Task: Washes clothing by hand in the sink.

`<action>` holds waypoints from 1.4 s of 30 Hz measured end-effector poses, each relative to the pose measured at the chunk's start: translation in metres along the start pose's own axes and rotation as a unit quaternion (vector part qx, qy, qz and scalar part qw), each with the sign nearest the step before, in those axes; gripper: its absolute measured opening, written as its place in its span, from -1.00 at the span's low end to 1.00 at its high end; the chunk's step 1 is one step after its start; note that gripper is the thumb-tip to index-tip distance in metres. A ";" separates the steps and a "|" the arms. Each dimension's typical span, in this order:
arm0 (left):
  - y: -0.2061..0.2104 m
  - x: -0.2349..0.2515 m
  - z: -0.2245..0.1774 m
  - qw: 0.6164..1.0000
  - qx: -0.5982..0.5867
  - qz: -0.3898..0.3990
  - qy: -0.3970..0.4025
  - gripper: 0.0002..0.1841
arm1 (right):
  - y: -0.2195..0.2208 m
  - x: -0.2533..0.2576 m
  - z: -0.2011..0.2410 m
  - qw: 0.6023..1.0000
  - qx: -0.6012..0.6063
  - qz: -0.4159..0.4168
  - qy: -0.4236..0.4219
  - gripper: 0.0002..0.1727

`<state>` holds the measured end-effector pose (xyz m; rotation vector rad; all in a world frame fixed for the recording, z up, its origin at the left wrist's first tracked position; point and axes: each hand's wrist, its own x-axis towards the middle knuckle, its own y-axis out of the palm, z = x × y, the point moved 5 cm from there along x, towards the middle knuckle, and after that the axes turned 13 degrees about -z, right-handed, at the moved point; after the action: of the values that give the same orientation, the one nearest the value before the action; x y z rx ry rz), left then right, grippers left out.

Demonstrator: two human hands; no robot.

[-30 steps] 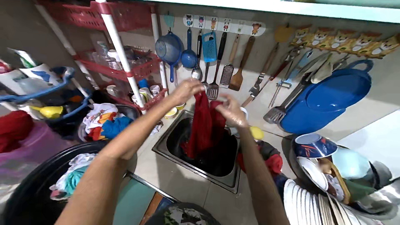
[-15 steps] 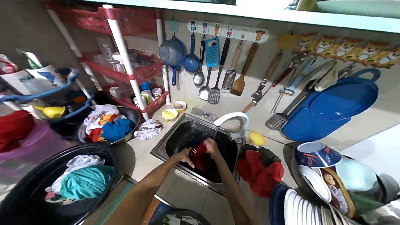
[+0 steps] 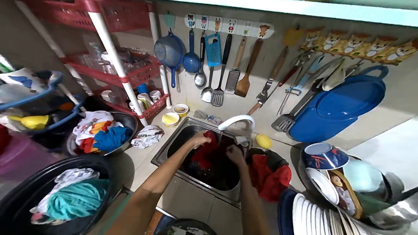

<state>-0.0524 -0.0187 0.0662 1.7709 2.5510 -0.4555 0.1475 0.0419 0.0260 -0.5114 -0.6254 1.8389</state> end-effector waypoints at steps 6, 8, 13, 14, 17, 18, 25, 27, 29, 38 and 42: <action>0.011 -0.018 -0.022 0.961 -0.270 0.010 0.062 -0.58 | 0.081 0.020 0.006 0.969 0.243 -0.045 0.016 -0.11; -0.001 -0.010 -0.011 0.907 -0.415 -0.034 0.053 -0.69 | 0.061 0.033 0.026 0.963 0.240 -0.117 -0.029 -0.21; 0.005 0.021 0.062 0.918 -0.323 -0.182 -0.145 -0.26 | 0.047 0.052 0.060 0.904 0.398 -0.151 0.048 -0.49; 0.017 0.022 0.070 0.907 -0.346 -0.173 -0.166 -0.22 | 0.053 0.050 0.063 0.879 0.452 -0.136 0.063 -0.54; 0.038 0.034 0.056 0.835 -0.513 -0.178 -0.089 -0.26 | 0.072 0.045 0.056 0.809 0.578 -0.077 0.072 -0.55; 0.038 0.039 0.049 0.811 -0.557 -0.171 -0.060 -0.30 | 0.076 0.041 0.049 0.795 0.598 -0.063 0.079 -0.52; 0.030 0.050 0.041 0.906 -0.349 -0.232 0.050 -0.38 | 0.084 0.003 -0.015 0.807 0.556 0.148 0.133 -0.41; 0.038 0.035 0.028 0.954 -0.154 -0.147 0.211 -0.18 | 0.090 0.002 -0.019 0.740 0.626 0.151 0.192 -0.04; 0.058 0.018 0.022 0.937 0.041 -0.063 0.341 -0.38 | 0.098 0.006 -0.019 0.680 0.672 0.084 0.281 0.02; 0.047 0.005 0.060 0.954 -0.121 -0.270 0.057 -0.56 | 0.089 0.018 0.010 0.811 0.556 -0.119 0.137 -0.74; 0.050 0.012 0.084 0.886 -0.328 -0.281 -0.168 -0.48 | 0.068 0.014 0.034 0.959 0.241 -0.145 0.028 -0.68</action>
<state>-0.0239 -0.0116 -0.0277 0.6610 2.4799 0.1153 0.0734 0.0301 0.0077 -0.1343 -0.1838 1.6132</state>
